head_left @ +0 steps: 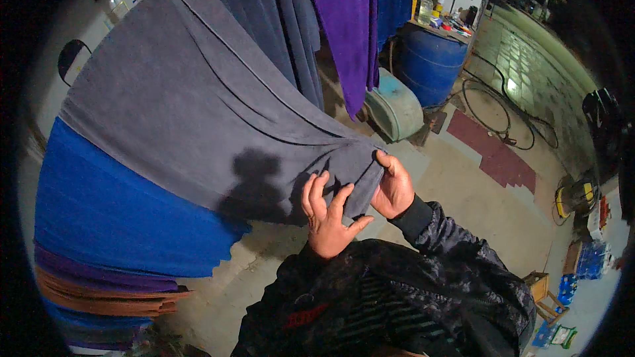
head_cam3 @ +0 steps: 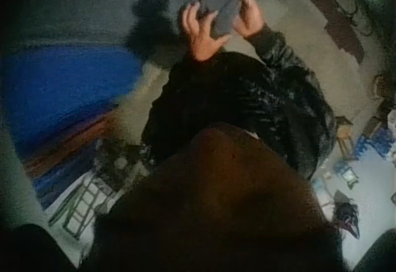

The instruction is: The person repeatedly folds, unfolds, and stretches a purple fabric piece, then switches to a gray fabric piece and performs similar manipulations. The hands remain in view throughout, handling the fabric by hand without tools.

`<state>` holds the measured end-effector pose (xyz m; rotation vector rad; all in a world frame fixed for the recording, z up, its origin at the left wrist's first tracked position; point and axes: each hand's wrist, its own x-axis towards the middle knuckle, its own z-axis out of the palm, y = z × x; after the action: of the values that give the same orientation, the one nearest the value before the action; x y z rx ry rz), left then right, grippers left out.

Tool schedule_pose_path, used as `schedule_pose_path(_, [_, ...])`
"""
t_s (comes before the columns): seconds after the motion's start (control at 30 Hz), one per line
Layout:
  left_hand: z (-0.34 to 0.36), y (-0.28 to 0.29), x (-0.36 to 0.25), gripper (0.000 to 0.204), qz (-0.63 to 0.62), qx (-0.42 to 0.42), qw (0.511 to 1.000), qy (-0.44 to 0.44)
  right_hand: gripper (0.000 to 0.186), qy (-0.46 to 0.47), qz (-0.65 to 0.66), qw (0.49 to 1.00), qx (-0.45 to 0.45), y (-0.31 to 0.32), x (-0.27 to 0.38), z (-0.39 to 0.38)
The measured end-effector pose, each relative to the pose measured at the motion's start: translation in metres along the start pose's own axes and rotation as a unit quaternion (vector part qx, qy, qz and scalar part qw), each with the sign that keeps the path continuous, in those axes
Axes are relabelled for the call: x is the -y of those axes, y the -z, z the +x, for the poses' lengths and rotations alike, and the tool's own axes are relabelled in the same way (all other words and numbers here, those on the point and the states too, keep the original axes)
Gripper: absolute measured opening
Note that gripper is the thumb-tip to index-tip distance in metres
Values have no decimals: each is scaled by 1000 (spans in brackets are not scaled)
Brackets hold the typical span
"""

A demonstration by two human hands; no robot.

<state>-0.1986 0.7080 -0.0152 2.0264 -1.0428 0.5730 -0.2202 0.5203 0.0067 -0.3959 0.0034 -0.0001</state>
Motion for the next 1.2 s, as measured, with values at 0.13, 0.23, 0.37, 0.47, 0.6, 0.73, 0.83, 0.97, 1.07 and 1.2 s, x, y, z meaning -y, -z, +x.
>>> schedule_pose_path(0.13, [-1,-11,5,57,-41,10,997,61,50,4,8,1000,15,0,-1,2])
schedule_pose_path(0.23, [-1,-20,12,38,-114,-5,990,83,47,22,-18,1000,-3,6,-2,7])
schedule_pose_path(0.37, [-5,-29,7,29,-269,13,931,245,39,41,-81,995,-40,26,2,11])
schedule_pose_path(0.47, [2,-28,9,27,-362,33,880,306,35,33,-150,984,-89,44,5,10])
schedule_pose_path(0.6, [23,-26,18,17,-451,24,824,341,33,34,-268,957,-107,58,7,-2])
schedule_pose_path(0.73, [32,-21,19,25,-448,46,815,364,37,74,-405,911,-33,58,-3,-20])
schedule_pose_path(0.83, [36,-25,12,30,-578,43,742,337,64,96,-428,898,43,52,-14,-25])
schedule_pose_path(0.97, [44,-20,13,39,-573,73,750,321,75,143,-491,858,40,47,-21,-26])
schedule_pose_path(1.07, [47,-13,9,45,-564,132,766,277,61,113,-503,857,17,48,-21,-27])
schedule_pose_path(1.2, [51,-7,5,47,-539,184,805,165,32,81,-509,857,-14,50,-20,-26])
